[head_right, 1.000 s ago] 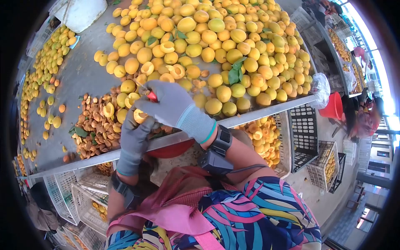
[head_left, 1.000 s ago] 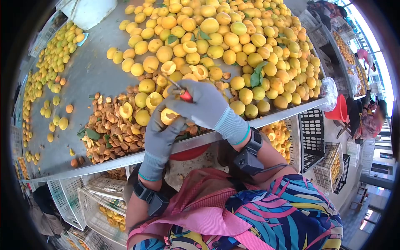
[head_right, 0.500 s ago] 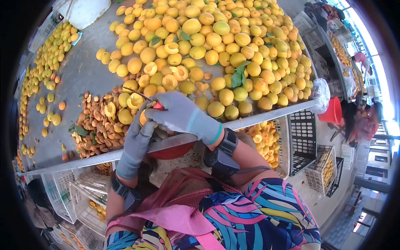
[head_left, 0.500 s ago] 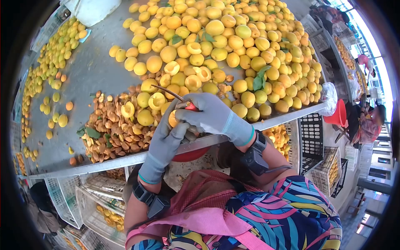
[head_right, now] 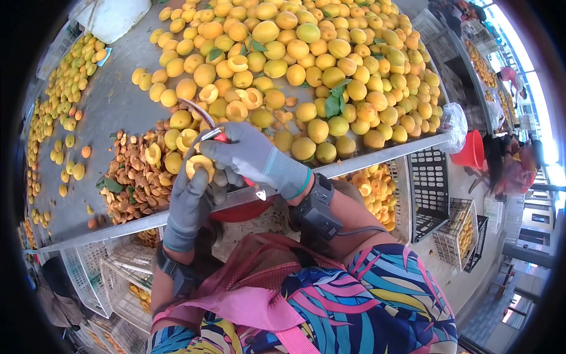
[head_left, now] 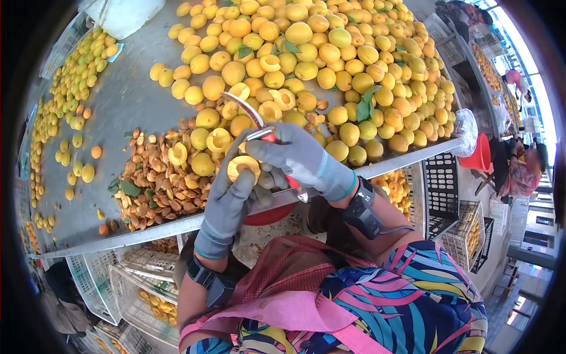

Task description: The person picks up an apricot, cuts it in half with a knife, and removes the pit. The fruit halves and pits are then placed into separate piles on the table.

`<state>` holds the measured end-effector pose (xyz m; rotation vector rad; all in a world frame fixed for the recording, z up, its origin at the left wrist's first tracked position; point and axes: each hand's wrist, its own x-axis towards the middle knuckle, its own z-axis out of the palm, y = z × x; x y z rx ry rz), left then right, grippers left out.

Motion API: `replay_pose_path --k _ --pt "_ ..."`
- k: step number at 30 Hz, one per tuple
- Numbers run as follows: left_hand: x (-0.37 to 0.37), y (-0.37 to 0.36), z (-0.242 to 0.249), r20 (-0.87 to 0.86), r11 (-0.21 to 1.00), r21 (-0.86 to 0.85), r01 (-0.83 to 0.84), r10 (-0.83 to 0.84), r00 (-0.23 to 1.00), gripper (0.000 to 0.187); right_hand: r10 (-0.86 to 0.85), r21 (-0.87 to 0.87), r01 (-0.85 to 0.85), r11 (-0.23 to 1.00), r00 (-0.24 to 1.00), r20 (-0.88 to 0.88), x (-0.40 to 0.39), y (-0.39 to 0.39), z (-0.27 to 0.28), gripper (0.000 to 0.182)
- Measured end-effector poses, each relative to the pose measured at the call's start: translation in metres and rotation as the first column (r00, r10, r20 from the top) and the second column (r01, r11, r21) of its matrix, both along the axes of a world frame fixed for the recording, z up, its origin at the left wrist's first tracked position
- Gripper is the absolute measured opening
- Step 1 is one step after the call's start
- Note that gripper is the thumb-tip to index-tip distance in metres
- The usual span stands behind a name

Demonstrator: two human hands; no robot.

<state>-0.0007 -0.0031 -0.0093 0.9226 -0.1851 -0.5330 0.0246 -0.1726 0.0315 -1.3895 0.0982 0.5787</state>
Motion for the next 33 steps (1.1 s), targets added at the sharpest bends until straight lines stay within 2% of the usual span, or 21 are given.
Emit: replay_pose_path --k 1,2,4,5,6,8,9,10,12,13,16,20,23,25,26,28,32,33 --pt "0.001 -0.001 -0.002 0.009 0.999 -0.049 -0.013 0.013 1.0 0.064 -0.028 0.112 0.034 0.993 0.998 -0.057 0.001 -0.001 -0.002 0.032" --pt "0.001 -0.001 -0.002 0.011 0.999 -0.05 -0.012 0.013 1.0 0.064 -0.028 0.112 0.034 0.993 0.998 -0.055 0.003 -0.002 0.0 0.032" --pt "0.001 -0.003 0.0 -0.036 0.999 -0.008 -0.048 0.048 0.998 0.056 -0.183 -0.033 0.186 0.982 0.98 0.071 0.01 -0.006 0.003 0.032" --pt "0.002 -0.003 -0.002 -0.035 0.999 -0.01 -0.05 0.049 0.998 0.056 -0.26 -0.115 0.3 0.947 0.927 0.271 0.016 -0.004 -0.004 0.032" --pt "0.003 -0.004 -0.005 -0.097 0.998 -0.013 -0.066 0.064 0.993 0.049 -0.258 -0.117 0.298 0.947 0.927 0.272 0.018 -0.004 -0.005 0.032" --pt "0.004 -0.007 -0.004 -0.16 0.997 -0.016 -0.082 0.078 0.984 0.043 -0.394 0.001 0.435 0.901 0.816 0.423 0.019 -0.002 0.0 0.029" --pt "0.003 -0.009 -0.001 -0.203 0.996 0.031 -0.088 0.092 0.975 0.039 -0.458 0.093 0.464 0.881 0.785 0.417 0.017 0.0 0.005 0.026" --pt "0.002 -0.01 0.002 -0.246 0.993 0.078 -0.091 0.107 0.963 0.035 -0.459 0.092 0.465 0.88 0.786 0.415 0.015 0.005 0.013 0.026" --pt "0.002 -0.012 0.003 -0.245 0.989 0.112 -0.097 0.122 0.962 0.032 -0.635 0.353 0.53 0.771 0.676 0.373 0.013 0.015 0.024 0.024" --pt "0.002 -0.013 0.004 -0.241 0.984 0.145 -0.106 0.139 0.961 0.029 -0.66 0.434 0.507 0.745 0.658 0.364 0.013 0.017 0.025 0.024" --pt "0.004 -0.013 0.004 -0.231 0.972 0.223 -0.078 0.131 0.964 0.029 -0.697 0.471 0.522 0.711 0.611 0.375 0.01 0.024 0.03 0.021" --pt "0.004 -0.012 0.0 -0.217 0.964 0.254 -0.073 0.131 0.967 0.029 -0.701 0.524 0.485 0.7 0.608 0.374 0.007 0.036 0.02 0.02" --pt "0.004 -0.009 -0.005 -0.176 0.963 0.259 -0.076 0.124 0.977 0.029 -0.672 0.416 0.529 0.74 0.609 0.42 0.009 0.04 0.003 0.018" --pt "0.005 -0.009 -0.009 -0.231 0.971 0.225 -0.076 0.129 0.964 0.031 -0.657 0.465 0.466 0.753 0.489 0.574 0.008 0.044 0.0 0.017" --pt "0.005 -0.009 -0.009 -0.233 0.971 0.224 -0.08 0.133 0.963 0.031 -0.654 0.463 0.464 0.755 0.493 0.574 0.007 0.043 0.002 0.017" --pt "0.005 -0.011 -0.005 -0.204 0.956 0.281 -0.086 0.147 0.968 0.032 -0.518 0.399 0.36 0.843 0.742 0.426 0.005 0.039 0.009 0.016" --pt "0.004 -0.016 -0.013 -0.183 0.954 0.26 -0.151 0.202 0.962 0.033 -0.494 0.384 0.333 0.861 0.722 0.483 0.007 0.043 0.002 0.015" --pt "0.003 -0.018 -0.012 -0.182 0.945 0.287 -0.155 0.212 0.96 0.033 -0.454 0.367 0.298 0.881 0.751 0.479 0.011 0.042 0.003 0.015"
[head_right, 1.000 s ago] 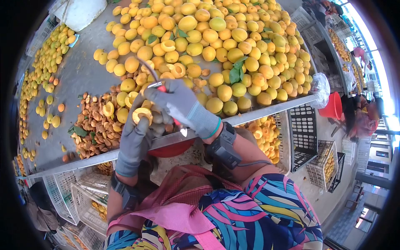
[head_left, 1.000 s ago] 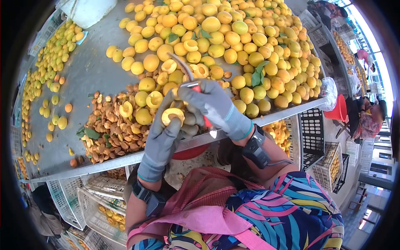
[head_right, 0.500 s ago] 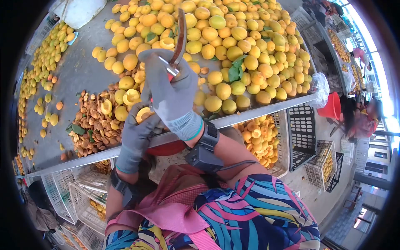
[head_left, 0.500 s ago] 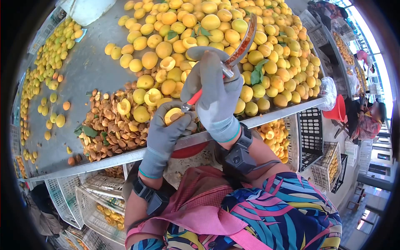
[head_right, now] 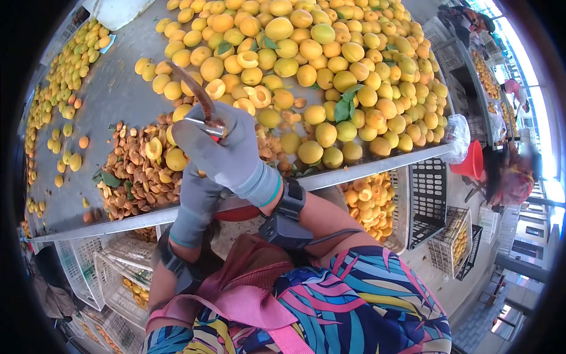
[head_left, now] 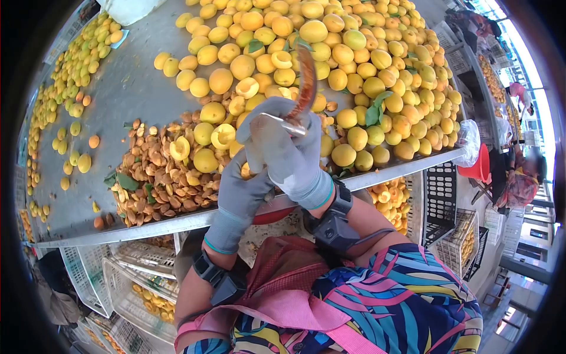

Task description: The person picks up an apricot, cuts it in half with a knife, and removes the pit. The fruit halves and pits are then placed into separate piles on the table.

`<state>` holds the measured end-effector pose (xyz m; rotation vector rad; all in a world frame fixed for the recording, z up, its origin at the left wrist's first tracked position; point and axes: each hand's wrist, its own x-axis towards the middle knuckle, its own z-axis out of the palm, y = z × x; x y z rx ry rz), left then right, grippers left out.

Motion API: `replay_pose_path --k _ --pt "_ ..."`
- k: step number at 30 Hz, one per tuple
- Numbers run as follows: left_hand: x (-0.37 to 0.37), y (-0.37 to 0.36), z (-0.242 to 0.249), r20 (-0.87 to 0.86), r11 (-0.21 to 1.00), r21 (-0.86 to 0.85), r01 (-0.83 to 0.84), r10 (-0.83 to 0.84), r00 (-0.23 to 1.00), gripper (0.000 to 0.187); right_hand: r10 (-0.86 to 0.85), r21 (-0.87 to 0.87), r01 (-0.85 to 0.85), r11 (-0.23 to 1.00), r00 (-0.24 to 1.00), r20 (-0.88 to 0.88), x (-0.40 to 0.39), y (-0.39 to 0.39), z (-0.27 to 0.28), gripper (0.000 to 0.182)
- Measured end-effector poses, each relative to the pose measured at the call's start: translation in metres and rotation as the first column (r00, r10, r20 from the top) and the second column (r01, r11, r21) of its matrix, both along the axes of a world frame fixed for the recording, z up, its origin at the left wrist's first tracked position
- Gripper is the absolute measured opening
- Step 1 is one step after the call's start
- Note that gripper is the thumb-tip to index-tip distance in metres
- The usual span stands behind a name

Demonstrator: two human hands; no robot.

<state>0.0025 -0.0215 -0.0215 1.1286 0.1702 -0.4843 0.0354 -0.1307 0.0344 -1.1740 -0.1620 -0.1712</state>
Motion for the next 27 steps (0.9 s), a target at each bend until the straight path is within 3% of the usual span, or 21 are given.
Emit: replay_pose_path --k 2,4,8,10,14,17,20,22,26,27 --pt "0.0 0.0 0.003 -0.006 1.0 0.028 -0.008 0.008 1.0 0.032 0.048 -0.014 -0.048 0.999 0.999 -0.017 0.004 0.0 0.003 0.016" --pt "0.002 0.003 0.007 -0.036 0.995 0.045 0.092 -0.09 0.995 0.031 0.165 0.156 -0.152 0.976 0.984 -0.073 0.007 0.002 0.005 0.018" --pt "0.005 0.007 0.003 -0.013 0.983 0.046 0.178 -0.177 0.984 0.03 0.285 0.138 -0.272 0.952 0.955 -0.081 0.015 -0.002 -0.004 0.021" --pt "0.006 0.009 0.01 -0.11 0.968 -0.041 0.247 -0.25 0.962 0.032 0.399 0.288 -0.344 0.894 0.902 -0.163 0.018 -0.006 -0.006 0.023" --pt "0.011 0.01 0.021 -0.177 0.935 0.058 0.349 -0.335 0.926 0.036 0.403 0.42 -0.337 0.843 0.912 -0.078 0.023 -0.012 -0.018 0.036" --pt "0.013 0.006 0.022 -0.143 0.917 0.069 0.394 -0.381 0.913 0.039 0.397 0.549 -0.233 0.803 0.895 -0.201 0.025 -0.019 -0.015 0.045" --pt "0.014 -0.001 0.022 -0.134 0.923 -0.006 0.385 -0.383 0.914 0.041 0.418 0.586 -0.235 0.776 0.887 -0.197 0.029 -0.028 -0.02 0.045" --pt "0.013 -0.006 0.018 -0.032 0.915 -0.256 0.311 -0.33 0.943 0.04 0.45 0.678 -0.233 0.697 0.878 -0.161 0.033 -0.035 -0.025 0.046" --pt "0.017 -0.014 0.01 0.01 0.909 -0.213 0.359 -0.366 0.931 0.047 0.408 0.705 -0.209 0.678 0.905 -0.124 0.04 -0.046 -0.027 0.046" --pt "0.018 -0.016 0.014 0.001 0.928 -0.176 0.328 -0.333 0.943 0.044 0.327 0.697 -0.111 0.708 0.927 -0.184 0.042 -0.051 -0.026 0.044"
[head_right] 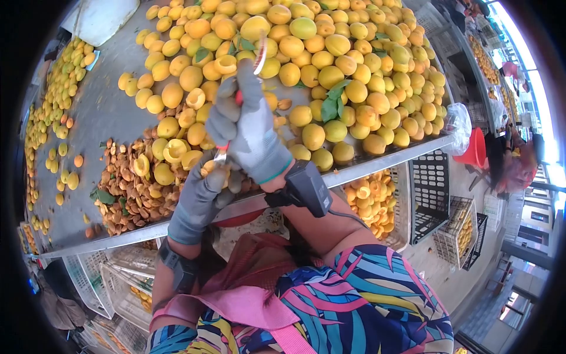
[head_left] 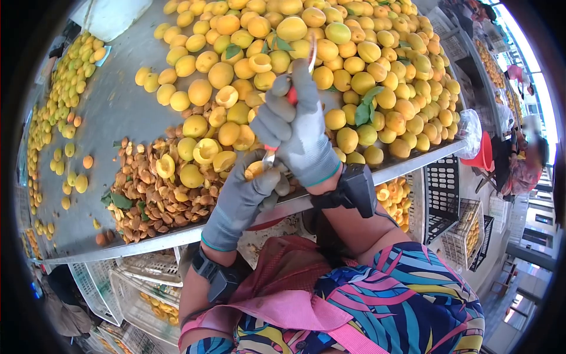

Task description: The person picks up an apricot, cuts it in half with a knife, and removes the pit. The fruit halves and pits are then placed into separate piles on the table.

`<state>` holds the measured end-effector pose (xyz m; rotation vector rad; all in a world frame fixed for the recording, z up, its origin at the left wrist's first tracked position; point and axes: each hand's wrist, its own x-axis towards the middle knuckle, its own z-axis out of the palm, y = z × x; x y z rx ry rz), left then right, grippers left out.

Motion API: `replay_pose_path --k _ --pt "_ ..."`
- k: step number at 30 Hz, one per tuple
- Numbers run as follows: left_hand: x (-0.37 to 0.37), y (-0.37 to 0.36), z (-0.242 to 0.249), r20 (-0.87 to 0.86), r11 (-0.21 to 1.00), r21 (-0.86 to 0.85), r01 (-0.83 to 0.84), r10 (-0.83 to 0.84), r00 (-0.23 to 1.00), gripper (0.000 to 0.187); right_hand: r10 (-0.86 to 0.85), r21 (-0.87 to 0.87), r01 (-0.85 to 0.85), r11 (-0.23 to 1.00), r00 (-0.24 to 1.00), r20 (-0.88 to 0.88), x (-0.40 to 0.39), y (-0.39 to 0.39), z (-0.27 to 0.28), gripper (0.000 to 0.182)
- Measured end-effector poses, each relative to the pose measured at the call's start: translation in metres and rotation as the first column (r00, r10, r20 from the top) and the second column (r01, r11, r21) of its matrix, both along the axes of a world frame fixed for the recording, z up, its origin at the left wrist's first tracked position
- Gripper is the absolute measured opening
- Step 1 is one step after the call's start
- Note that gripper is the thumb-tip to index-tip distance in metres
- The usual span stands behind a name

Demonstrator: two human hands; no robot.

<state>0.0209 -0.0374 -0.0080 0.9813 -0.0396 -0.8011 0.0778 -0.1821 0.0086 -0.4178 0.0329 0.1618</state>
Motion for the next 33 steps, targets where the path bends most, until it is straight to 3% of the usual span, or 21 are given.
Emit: replay_pose_path --k 2,4,6,8,10,12,15,18,20,21,22,24,25,28,29,30,32,33 --pt "0.004 -0.004 0.003 0.011 0.999 0.038 -0.029 0.028 1.0 0.04 -0.092 -0.026 0.09 0.996 0.995 -0.05 0.002 -0.011 0.006 0.043" --pt "0.006 -0.009 0.002 0.138 0.966 0.229 -0.12 0.09 0.986 0.028 -0.25 -0.369 0.252 0.895 0.967 0.053 0.001 -0.024 0.016 0.04" --pt "0.005 -0.013 -0.006 0.209 0.953 0.265 -0.148 0.093 0.973 0.025 -0.236 -0.445 0.243 0.862 0.969 0.07 -0.002 -0.032 0.02 0.037" --pt "0.003 -0.015 -0.014 0.562 0.856 0.436 -0.277 -0.019 0.827 0.019 -0.221 -0.579 0.203 0.789 0.974 0.04 -0.006 -0.033 0.023 0.037" --pt "0.002 -0.017 -0.016 0.564 0.819 0.462 -0.34 0.024 0.826 0.017 -0.242 -0.607 0.204 0.768 0.97 0.019 -0.009 -0.031 0.027 0.036" --pt "0.002 -0.018 -0.023 0.768 0.745 0.404 -0.531 0.039 0.639 0.018 -0.237 -0.629 0.235 0.741 0.968 0.082 -0.011 -0.034 0.029 0.036" --pt "-0.002 -0.019 -0.003 0.725 0.692 0.494 -0.526 0.005 0.689 0.017 -0.273 -0.634 0.282 0.72 0.955 0.115 -0.017 -0.044 0.038 0.033" --pt "0.001 -0.014 -0.017 0.707 0.683 0.49 -0.542 0.053 0.705 0.016 -0.274 -0.683 0.283 0.674 0.954 0.125 -0.027 -0.065 0.053 0.031" --pt "0.001 -0.013 -0.013 0.754 0.673 0.44 -0.595 0.082 0.651 0.013 -0.333 -0.728 0.306 0.613 0.936 0.112 -0.037 -0.08 0.06 0.029" --pt "0.002 -0.013 -0.013 0.667 0.685 0.48 -0.548 0.121 0.735 0.016 -0.321 -0.772 0.303 0.559 0.937 0.135 -0.041 -0.089 0.062 0.028" --pt "0.002 -0.015 -0.013 0.668 0.695 0.472 -0.542 0.119 0.734 0.016 -0.3 -0.808 0.298 0.508 0.941 0.158 -0.045 -0.094 0.064 0.027" --pt "0.004 -0.015 -0.01 0.783 0.597 0.465 -0.653 0.066 0.618 0.021 -0.291 -0.832 0.231 0.505 0.953 0.088 -0.054 -0.104 0.068 0.024" --pt "0.004 -0.011 -0.006 0.837 0.49 0.499 -0.715 -0.058 0.545 0.027 -0.295 -0.854 0.175 0.491 0.955 0.026 -0.059 -0.106 0.068 0.023" --pt "0.019 0.012 -0.005 0.888 0.4 0.437 -0.805 -0.052 0.456 0.03 -0.28 -0.876 0.083 0.475 0.958 -0.061 -0.067 -0.103 0.063 0.023" --pt "0.027 0.028 -0.01 0.886 0.309 0.463 -0.831 -0.18 0.427 0.034 -0.283 -0.894 0.063 0.443 0.956 -0.073 -0.07 -0.1 0.062 0.024" --pt "0.032 0.041 -0.014 0.888 0.296 0.459 -0.838 -0.192 0.418 0.034 -0.287 -0.912 0.043 0.407 0.954 -0.083 -0.072 -0.096 0.062 0.024" --pt "0.04 0.061 -0.019 0.692 -0.091 0.598 -0.797 -0.444 0.57 0.039 -0.251 -0.905 0.013 0.424 0.963 -0.104 -0.075 -0.087 0.062 0.024" --pt "0.045 0.074 -0.035 0.588 -0.179 0.656 -0.734 -0.488 0.645 0.044 -0.185 -0.901 -0.024 0.434 0.976 -0.115 -0.076 -0.082 0.06 0.025"
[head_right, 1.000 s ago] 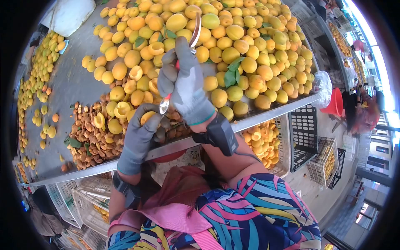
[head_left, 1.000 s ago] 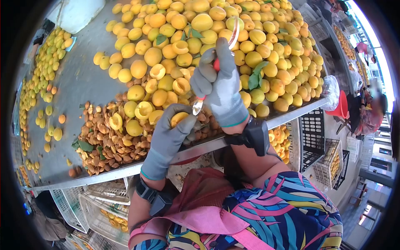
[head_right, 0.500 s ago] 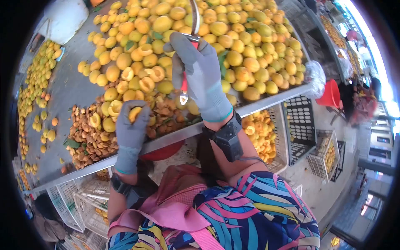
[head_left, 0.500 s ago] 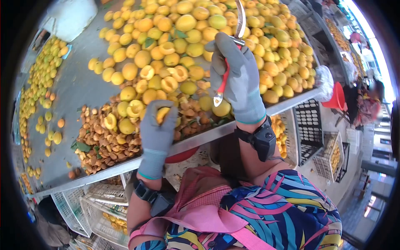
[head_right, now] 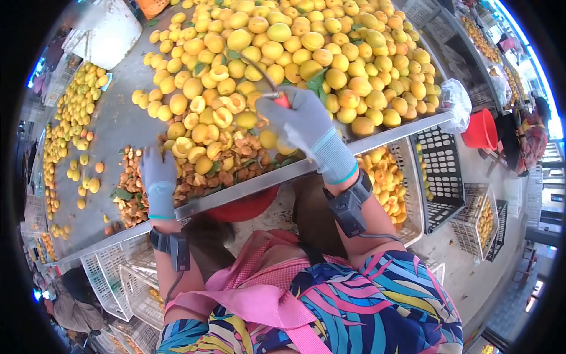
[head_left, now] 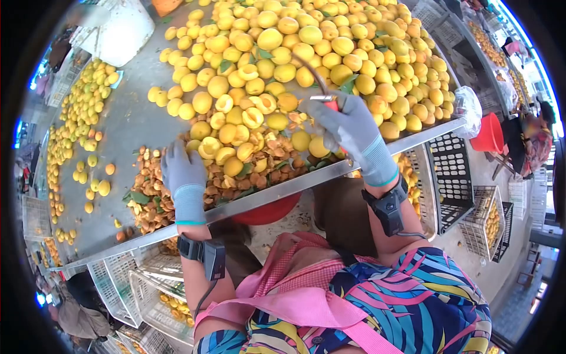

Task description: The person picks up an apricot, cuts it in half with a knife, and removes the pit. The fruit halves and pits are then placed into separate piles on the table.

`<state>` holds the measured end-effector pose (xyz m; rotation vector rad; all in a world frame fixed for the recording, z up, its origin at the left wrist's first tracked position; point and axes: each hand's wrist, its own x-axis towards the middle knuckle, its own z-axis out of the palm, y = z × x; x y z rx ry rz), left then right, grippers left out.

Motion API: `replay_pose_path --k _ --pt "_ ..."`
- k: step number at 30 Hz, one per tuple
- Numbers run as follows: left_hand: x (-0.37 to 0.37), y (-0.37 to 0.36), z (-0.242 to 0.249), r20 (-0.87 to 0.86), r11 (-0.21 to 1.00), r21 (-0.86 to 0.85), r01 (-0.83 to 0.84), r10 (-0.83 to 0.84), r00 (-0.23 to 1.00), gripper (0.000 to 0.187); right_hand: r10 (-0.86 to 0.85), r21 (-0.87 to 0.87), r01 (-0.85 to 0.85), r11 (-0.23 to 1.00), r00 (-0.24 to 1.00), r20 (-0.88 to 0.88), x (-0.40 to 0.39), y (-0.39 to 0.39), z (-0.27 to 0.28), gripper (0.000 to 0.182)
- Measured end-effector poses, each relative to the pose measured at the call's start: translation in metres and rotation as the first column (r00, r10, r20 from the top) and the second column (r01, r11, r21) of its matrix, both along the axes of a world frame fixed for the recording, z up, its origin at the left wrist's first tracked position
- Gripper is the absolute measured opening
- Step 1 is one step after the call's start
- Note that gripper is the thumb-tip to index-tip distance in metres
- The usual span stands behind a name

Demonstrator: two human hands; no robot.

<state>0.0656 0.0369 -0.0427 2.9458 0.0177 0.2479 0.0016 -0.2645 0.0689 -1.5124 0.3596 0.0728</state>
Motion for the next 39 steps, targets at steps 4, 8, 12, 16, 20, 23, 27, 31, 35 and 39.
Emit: replay_pose_path --k 4,8,12,16,20,23,27,31,35,39 --pt "-0.002 -0.003 0.002 -0.134 0.996 0.062 -0.068 0.076 0.988 0.048 0.168 -0.044 -0.169 0.985 0.986 -0.019 0.002 0.011 -0.01 0.025" --pt "0.003 0.0 0.005 -0.16 0.999 -0.042 -0.029 0.022 0.987 0.058 0.201 -0.032 -0.202 0.979 0.979 -0.037 0.001 0.023 -0.006 0.026" --pt "0.006 -0.001 0.007 -0.188 0.999 -0.032 0.007 -0.013 0.982 0.056 0.227 0.077 -0.226 0.971 0.974 -0.004 0.003 0.034 0.007 0.025" --pt "0.002 -0.01 0.023 -0.109 0.993 -0.096 -0.067 0.057 0.992 0.052 0.252 0.073 -0.259 0.963 0.963 0.093 0.011 0.049 0.012 0.026" --pt "0.004 -0.011 0.023 -0.002 0.942 -0.325 -0.079 0.083 0.997 0.052 0.222 0.205 -0.234 0.95 0.972 0.081 0.014 0.066 0.008 0.03" --pt "0.002 -0.008 0.019 0.089 0.589 -0.805 0.074 -0.003 0.996 0.046 0.232 0.201 -0.242 0.949 0.97 0.07 0.013 0.07 -0.005 0.041" --pt "-0.012 -0.016 0.037 -0.189 -0.195 -0.956 -0.218 -0.159 0.969 0.05 0.291 0.206 -0.29 0.935 0.956 0.026 0.011 0.073 -0.017 0.054" --pt "-0.01 -0.016 0.033 0.041 -0.645 -0.665 -0.376 -0.534 0.844 0.055 0.32 0.216 -0.329 0.919 0.944 0.073 0.011 0.078 -0.02 0.054" --pt "-0.023 -0.036 0.041 0.012 -0.581 -0.763 -0.282 -0.449 0.893 0.063 0.319 -0.032 -0.324 0.946 0.902 0.291 0.011 0.088 -0.04 0.056" --pt "-0.025 -0.044 0.032 0.09 -0.64 -0.719 -0.272 -0.474 0.876 0.055 0.32 -0.081 -0.311 0.947 0.901 0.294 0.003 0.091 -0.039 0.057"
